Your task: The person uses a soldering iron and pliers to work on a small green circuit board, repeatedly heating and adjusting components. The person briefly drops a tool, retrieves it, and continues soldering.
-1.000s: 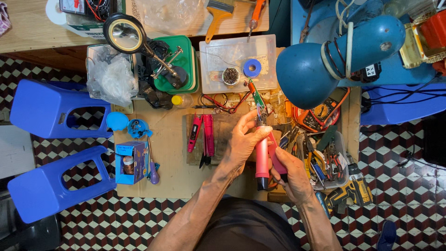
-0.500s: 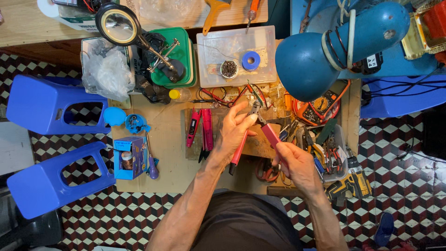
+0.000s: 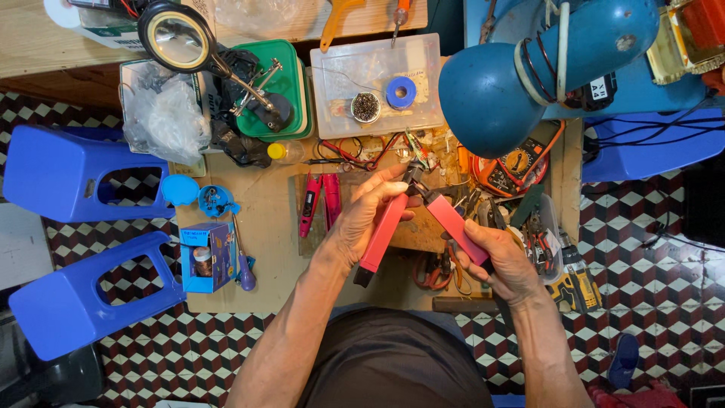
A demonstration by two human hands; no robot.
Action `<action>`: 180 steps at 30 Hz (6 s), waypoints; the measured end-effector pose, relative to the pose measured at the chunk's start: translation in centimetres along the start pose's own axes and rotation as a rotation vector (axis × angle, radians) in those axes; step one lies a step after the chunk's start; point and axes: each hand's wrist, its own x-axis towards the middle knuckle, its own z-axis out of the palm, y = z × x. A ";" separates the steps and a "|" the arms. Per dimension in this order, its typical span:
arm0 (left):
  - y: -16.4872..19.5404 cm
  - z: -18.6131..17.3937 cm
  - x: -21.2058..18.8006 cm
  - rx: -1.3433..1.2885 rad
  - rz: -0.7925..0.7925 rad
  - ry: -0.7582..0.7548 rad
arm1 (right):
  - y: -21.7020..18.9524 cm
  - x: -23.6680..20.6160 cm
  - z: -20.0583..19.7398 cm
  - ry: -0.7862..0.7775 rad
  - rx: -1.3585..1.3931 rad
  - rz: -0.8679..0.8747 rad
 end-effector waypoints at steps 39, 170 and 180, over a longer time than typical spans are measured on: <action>-2.6 -3.6 -0.2 0.016 0.220 0.341 | 1.9 1.5 1.2 -0.082 0.214 -0.053; -0.7 -6.7 4.1 1.029 0.202 0.157 | 15.4 3.0 -0.8 0.597 -1.011 -0.463; -0.8 -6.7 4.4 0.971 0.209 0.140 | 12.6 5.1 2.5 0.548 0.056 -0.508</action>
